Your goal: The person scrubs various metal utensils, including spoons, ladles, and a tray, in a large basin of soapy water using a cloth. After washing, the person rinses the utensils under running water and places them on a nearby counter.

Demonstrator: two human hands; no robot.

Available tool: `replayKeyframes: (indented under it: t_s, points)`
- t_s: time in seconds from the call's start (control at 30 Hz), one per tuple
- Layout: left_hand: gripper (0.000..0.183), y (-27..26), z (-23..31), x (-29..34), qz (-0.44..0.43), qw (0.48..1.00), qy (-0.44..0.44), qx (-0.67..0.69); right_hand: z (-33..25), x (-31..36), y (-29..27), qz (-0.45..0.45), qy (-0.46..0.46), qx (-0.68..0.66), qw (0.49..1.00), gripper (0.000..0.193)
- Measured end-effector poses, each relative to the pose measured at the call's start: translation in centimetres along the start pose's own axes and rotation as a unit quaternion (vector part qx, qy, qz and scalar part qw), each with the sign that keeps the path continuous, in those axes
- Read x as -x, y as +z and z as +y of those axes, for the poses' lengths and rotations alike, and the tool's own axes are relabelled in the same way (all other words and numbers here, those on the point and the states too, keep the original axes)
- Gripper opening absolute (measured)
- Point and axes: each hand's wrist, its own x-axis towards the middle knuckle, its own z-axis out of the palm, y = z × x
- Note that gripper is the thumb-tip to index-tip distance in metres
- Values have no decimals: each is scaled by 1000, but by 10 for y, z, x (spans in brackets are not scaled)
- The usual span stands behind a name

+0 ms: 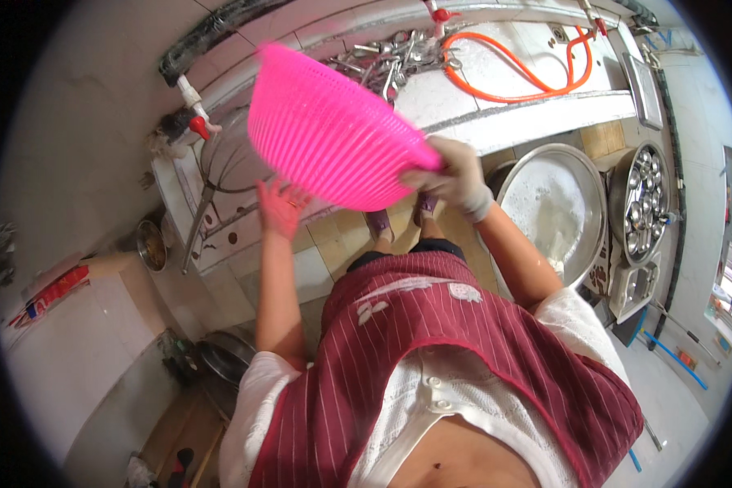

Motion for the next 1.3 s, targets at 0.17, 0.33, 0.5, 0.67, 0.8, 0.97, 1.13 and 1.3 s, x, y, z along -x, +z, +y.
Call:
replayKeyframes:
  t_s: [0.17,0.33,0.5,0.67,0.8,0.97,1.13,1.3]
  points:
    - [87,-12,32,42,-40,995,-35,79,14,27,66,-290,-129,314,895,21]
    - [54,-23,-4,32,-20,998,-59,24,34,59,90,-291,-126,314,895,22]
    - [44,-49,-30,24,-18,999,-34,-38,26,62,95,-339,-75,344,872,22]
    - [27,-45,-33,20,-27,996,11,-84,34,66,92,-322,-64,374,867,19]
    - [23,-27,-31,23,-35,985,-32,-165,54,75,71,-304,-62,363,879,20]
    - [22,14,-47,28,-68,980,-59,-176,32,87,32,-337,-6,381,861,26]
    - [26,20,-50,19,-80,984,-66,-147,8,70,1,-291,72,309,902,59]
    - [25,-24,-43,27,-26,996,-29,-85,44,22,-29,-27,35,165,985,51]
